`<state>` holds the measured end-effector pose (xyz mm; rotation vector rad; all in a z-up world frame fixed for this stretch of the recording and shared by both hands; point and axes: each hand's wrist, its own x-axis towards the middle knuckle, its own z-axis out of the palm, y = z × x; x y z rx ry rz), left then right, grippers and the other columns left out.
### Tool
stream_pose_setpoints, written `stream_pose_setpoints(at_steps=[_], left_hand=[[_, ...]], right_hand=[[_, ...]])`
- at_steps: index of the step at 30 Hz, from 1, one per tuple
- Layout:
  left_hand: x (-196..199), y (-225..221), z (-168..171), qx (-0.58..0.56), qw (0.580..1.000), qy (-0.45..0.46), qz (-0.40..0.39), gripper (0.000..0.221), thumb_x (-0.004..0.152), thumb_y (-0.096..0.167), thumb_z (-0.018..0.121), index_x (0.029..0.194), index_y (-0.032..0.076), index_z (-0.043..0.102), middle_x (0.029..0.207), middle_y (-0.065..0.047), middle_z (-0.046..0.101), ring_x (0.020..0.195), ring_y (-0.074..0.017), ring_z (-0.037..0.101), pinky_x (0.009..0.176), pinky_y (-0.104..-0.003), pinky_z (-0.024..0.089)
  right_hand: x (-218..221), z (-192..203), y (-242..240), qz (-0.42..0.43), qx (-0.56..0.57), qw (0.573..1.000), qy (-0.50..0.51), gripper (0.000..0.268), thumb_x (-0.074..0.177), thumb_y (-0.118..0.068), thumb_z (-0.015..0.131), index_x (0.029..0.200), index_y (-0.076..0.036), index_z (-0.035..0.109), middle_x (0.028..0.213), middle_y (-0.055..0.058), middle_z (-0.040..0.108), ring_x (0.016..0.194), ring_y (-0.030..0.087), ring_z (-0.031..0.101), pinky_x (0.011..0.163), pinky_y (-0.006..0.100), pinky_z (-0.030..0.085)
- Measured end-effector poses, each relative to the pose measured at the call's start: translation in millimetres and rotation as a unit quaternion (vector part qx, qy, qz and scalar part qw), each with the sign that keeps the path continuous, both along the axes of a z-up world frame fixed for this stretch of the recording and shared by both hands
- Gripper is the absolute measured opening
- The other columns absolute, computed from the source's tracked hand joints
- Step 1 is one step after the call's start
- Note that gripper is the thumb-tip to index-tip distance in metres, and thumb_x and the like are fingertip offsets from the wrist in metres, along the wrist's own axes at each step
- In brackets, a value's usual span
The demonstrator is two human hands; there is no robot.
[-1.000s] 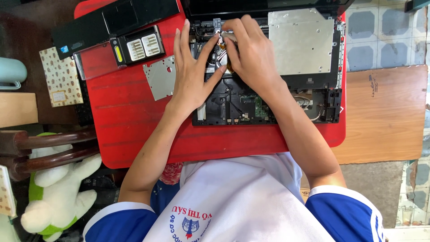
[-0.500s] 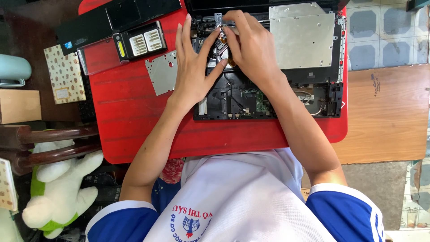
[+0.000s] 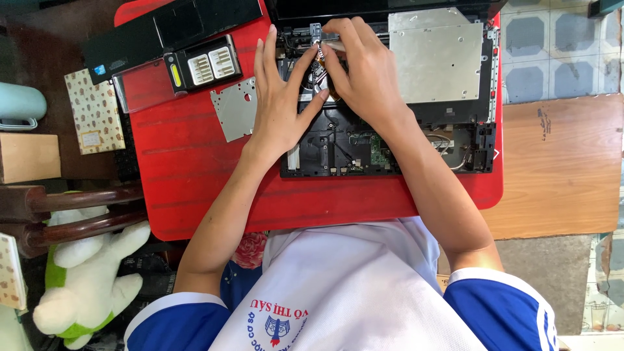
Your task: A person is repairing a laptop by manipulating internal components, specifically ribbon cables and connectors.
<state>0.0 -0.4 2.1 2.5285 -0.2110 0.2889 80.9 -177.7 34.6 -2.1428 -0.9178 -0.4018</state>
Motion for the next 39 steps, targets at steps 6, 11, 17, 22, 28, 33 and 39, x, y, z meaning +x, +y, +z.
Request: stream_pose_setpoints(at_steps=[6, 11, 17, 22, 28, 33, 39], left_hand=[[0.1, -0.9, 1.4, -0.005, 1.000, 0.005, 0.001, 0.055, 0.115, 0.036, 0.069, 0.162, 0.024, 0.043, 0.170, -0.018, -0.002, 0.160, -0.0524, 0.007, 0.129, -0.072, 0.028], [0.1, -0.8, 1.9, 0.000, 1.000, 0.001, 0.002, 0.055, 0.114, 0.037, 0.069, 0.161, 0.023, 0.044, 0.170, -0.018, -0.001, 0.160, -0.0528, 0.009, 0.129, -0.071, 0.029], [0.2, -0.6, 1.9, 0.005, 1.000, 0.002, 0.002, 0.056, 0.114, 0.039, 0.068, 0.162, 0.023, 0.044, 0.170, -0.018, -0.002, 0.159, -0.0540, 0.009, 0.127, -0.073, 0.029], [0.1, -0.5, 2.3, 0.003, 1.000, 0.004, 0.002, 0.056, 0.114, 0.038, 0.069, 0.162, 0.023, 0.044, 0.170, -0.018, -0.002, 0.159, -0.0539, 0.009, 0.127, -0.073, 0.029], [0.1, -0.4, 2.1, 0.003, 1.000, 0.008, 0.003, 0.056, 0.114, 0.037, 0.070, 0.162, 0.023, 0.044, 0.170, -0.018, -0.003, 0.159, -0.0546, 0.009, 0.127, -0.073, 0.030], [0.5, 0.0, 0.7, 0.006, 1.000, 0.005, 0.002, 0.056, 0.114, 0.038, 0.069, 0.162, 0.023, 0.044, 0.170, -0.018, -0.003, 0.159, -0.0548, 0.009, 0.126, -0.073, 0.029], [0.8, -0.4, 1.1, 0.002, 1.000, 0.003, 0.002, 0.056, 0.114, 0.038, 0.069, 0.161, 0.023, 0.044, 0.170, -0.018, -0.003, 0.159, -0.0539, 0.009, 0.127, -0.072, 0.029]], right_hand=[[-0.3, 0.5, 0.2, -0.005, -0.004, 1.000, 0.013, 0.012, 0.112, -0.011, 0.054, 0.120, -0.002, 0.055, 0.106, 0.013, 0.061, 0.082, 0.025, 0.066, 0.055, 0.035, 0.045], [-0.1, 1.8, 0.1, -0.001, -0.002, 1.000, 0.011, 0.011, 0.114, -0.011, 0.051, 0.119, -0.002, 0.055, 0.108, 0.014, 0.065, 0.083, 0.023, 0.071, 0.053, 0.033, 0.046], [0.7, -1.4, -0.4, -0.019, -0.021, 0.999, 0.021, 0.014, 0.115, -0.016, 0.048, 0.119, -0.004, 0.056, 0.093, 0.011, 0.067, 0.075, 0.025, 0.066, 0.050, 0.036, 0.043], [0.9, -1.3, -0.2, -0.019, -0.019, 0.999, 0.026, 0.014, 0.114, -0.015, 0.048, 0.118, -0.004, 0.056, 0.092, 0.012, 0.067, 0.074, 0.024, 0.065, 0.050, 0.036, 0.043], [0.9, -0.5, -0.6, -0.012, -0.013, 1.000, 0.021, 0.013, 0.114, -0.013, 0.049, 0.118, -0.003, 0.056, 0.097, 0.011, 0.068, 0.078, 0.023, 0.067, 0.052, 0.035, 0.045], [1.4, -0.9, -0.8, -0.006, -0.010, 1.000, 0.021, 0.013, 0.114, -0.013, 0.049, 0.119, -0.002, 0.055, 0.096, 0.013, 0.067, 0.076, 0.024, 0.067, 0.052, 0.035, 0.046], [2.2, -2.8, -1.2, -0.010, -0.016, 1.000, 0.020, 0.013, 0.114, -0.014, 0.050, 0.119, -0.003, 0.055, 0.100, 0.013, 0.069, 0.080, 0.025, 0.068, 0.053, 0.035, 0.047]])
